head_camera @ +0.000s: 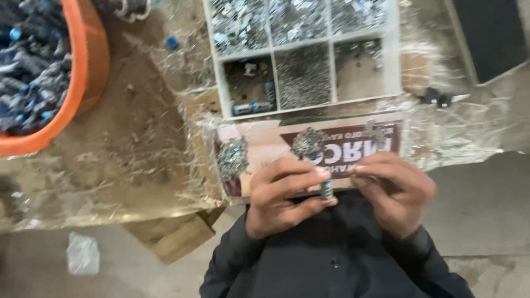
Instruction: The person sits at a workbench and assembles small metal clamp components by hand. They pick parts from an orange basket and a compartment organizer box, fit the pieces together in their hands, and set completed assemblies on the table.
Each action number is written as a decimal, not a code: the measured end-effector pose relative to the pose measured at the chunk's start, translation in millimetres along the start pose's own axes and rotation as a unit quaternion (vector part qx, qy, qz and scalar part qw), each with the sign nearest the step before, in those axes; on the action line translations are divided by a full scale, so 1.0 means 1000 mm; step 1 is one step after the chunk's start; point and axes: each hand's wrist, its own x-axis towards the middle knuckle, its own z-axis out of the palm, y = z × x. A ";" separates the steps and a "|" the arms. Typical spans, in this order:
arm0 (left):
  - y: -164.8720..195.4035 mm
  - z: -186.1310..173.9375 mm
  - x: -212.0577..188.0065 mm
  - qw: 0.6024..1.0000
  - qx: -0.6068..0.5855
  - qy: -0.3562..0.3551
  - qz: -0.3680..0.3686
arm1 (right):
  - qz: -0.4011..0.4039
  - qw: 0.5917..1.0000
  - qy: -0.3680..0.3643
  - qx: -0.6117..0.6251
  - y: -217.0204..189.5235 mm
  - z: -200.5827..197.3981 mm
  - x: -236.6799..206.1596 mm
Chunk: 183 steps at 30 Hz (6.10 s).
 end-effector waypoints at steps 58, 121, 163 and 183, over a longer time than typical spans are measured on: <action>-0.007 0.014 0.000 1.000 -0.004 0.008 0.004 | 0.178 0.873 -0.161 0.425 0.046 -0.001 -0.025; -0.006 0.012 0.010 0.994 0.095 0.024 0.043 | 0.042 0.974 -0.128 0.181 0.001 0.001 0.015; -0.010 0.022 0.009 0.999 -0.005 -0.001 0.045 | -0.089 0.945 -0.139 -0.283 0.042 -0.002 -0.026; -0.011 0.022 0.004 1.000 0.008 -0.009 0.020 | -0.305 0.939 -0.107 -0.120 0.066 0.005 -0.037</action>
